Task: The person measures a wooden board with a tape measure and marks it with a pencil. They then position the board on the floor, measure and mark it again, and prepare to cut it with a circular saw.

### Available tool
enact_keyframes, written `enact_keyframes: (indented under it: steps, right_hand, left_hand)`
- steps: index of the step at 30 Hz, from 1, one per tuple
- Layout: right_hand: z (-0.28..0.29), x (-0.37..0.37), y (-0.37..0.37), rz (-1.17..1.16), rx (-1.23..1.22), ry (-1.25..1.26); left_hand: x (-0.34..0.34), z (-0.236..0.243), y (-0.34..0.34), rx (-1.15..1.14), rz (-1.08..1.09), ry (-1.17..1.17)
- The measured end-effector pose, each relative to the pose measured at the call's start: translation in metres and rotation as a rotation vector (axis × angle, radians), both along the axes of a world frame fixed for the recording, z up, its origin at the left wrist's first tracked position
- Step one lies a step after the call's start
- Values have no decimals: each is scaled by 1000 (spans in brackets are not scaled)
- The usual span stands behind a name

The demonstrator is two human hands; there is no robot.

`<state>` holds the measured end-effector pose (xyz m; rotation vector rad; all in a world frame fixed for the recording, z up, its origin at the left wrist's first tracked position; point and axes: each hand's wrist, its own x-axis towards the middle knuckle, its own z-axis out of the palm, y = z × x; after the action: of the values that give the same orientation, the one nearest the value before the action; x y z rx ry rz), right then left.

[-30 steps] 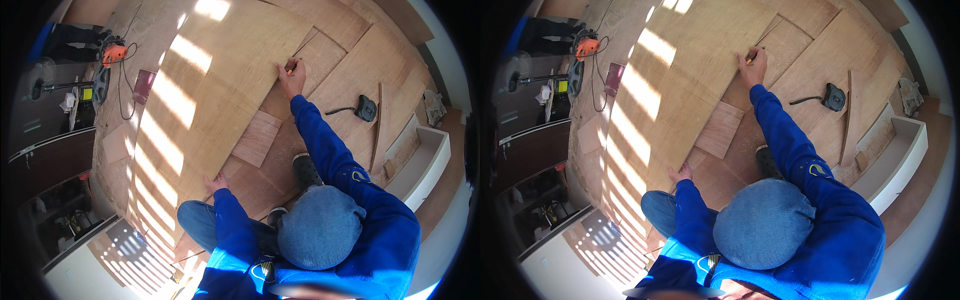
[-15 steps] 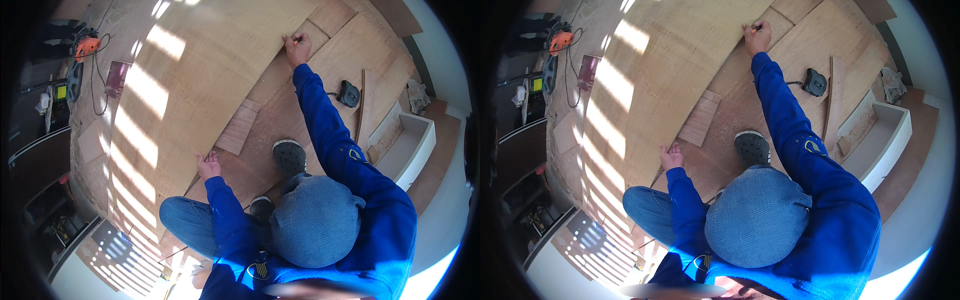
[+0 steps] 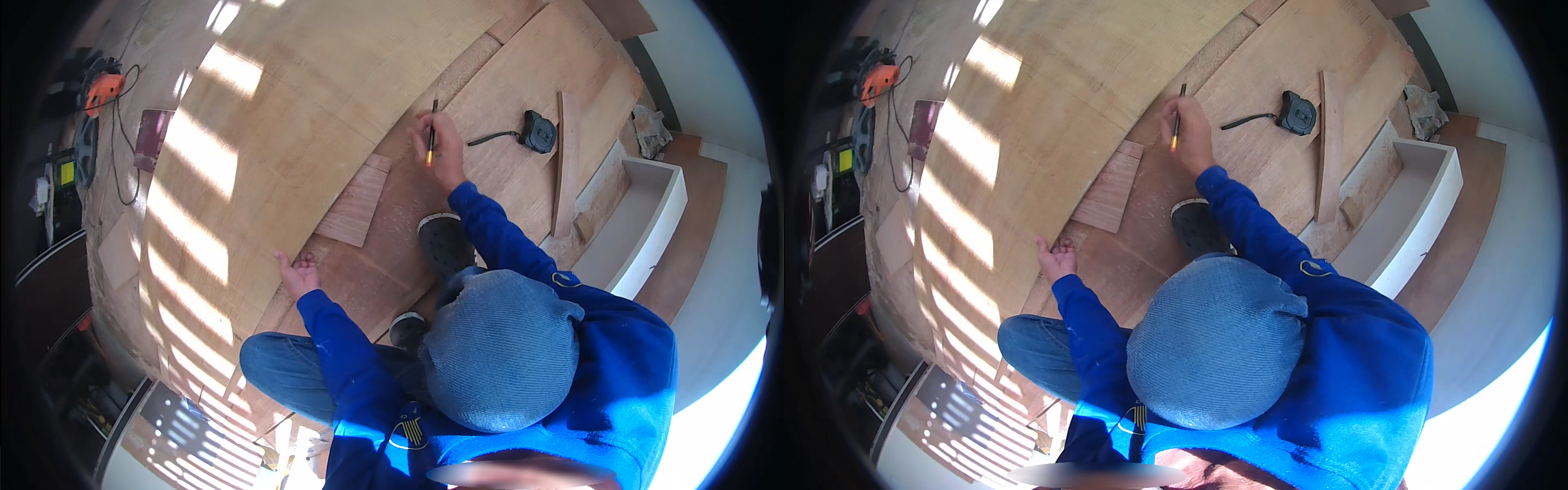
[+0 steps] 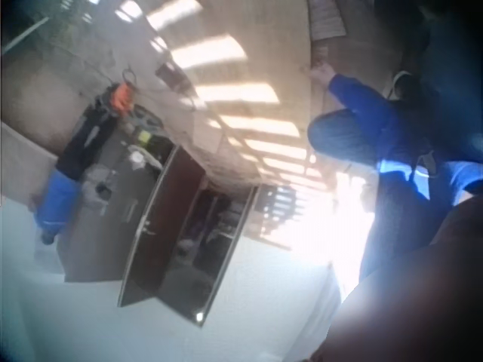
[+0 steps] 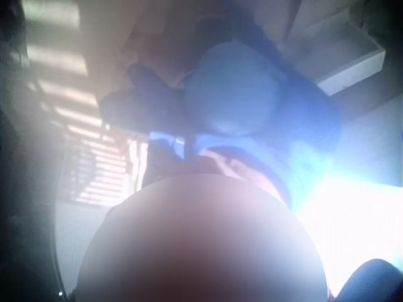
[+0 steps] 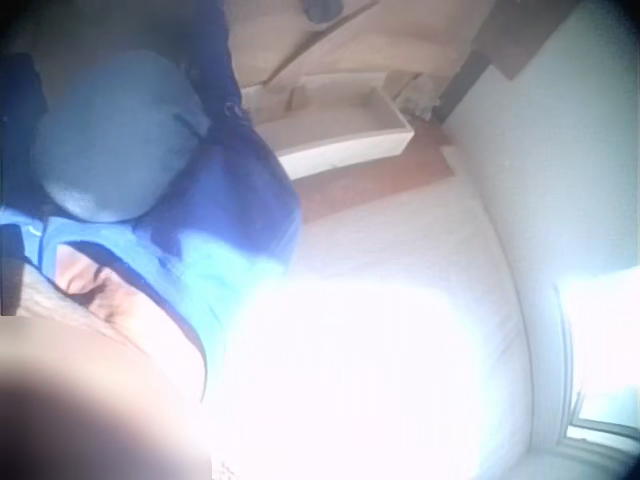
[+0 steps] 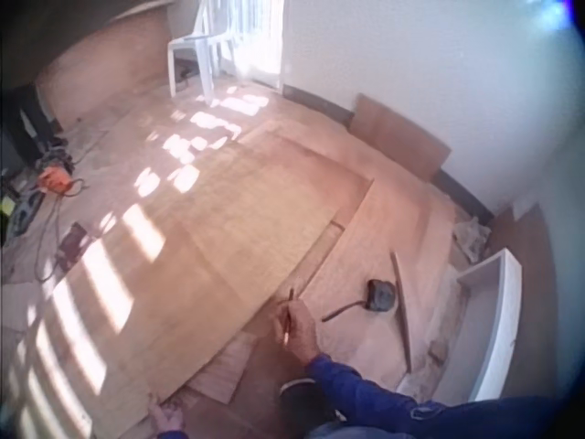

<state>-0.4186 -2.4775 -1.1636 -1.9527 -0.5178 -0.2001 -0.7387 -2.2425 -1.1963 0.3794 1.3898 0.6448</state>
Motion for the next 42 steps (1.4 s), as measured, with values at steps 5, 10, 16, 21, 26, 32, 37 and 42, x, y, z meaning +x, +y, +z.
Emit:
enact_keyframes:
  steps: [5, 10, 16, 21, 26, 32, 37, 42]
  right_hand:
    - [5, -63, 7, 352, -212, 25]
    - [7, -87, 5, 507, -299, 60]
    - [21, -90, 13, 450, -248, 179]
    - [15, -79, 60, 489, -231, 354]
    - [6, -66, 65, 480, -255, 420]
    - [17, -72, 7, 412, -216, 522]
    - [10, -109, -11, 336, -166, 570]
    - [-5, -138, 7, 283, -5, 661]
  left_hand:
    - [5, 0, -2, -17, 45, 39]
    - [17, 2, -2, -35, -25, 112]
    - [33, 10, -10, 19, -90, 165]
    - [39, 19, -13, 33, -108, 158]
    - [39, 29, -8, 8, -97, 195]
    - [33, 51, 17, 148, -87, 91]
    - [38, 67, 26, 156, -88, 205]
    - [42, 67, 21, 177, -74, 211]
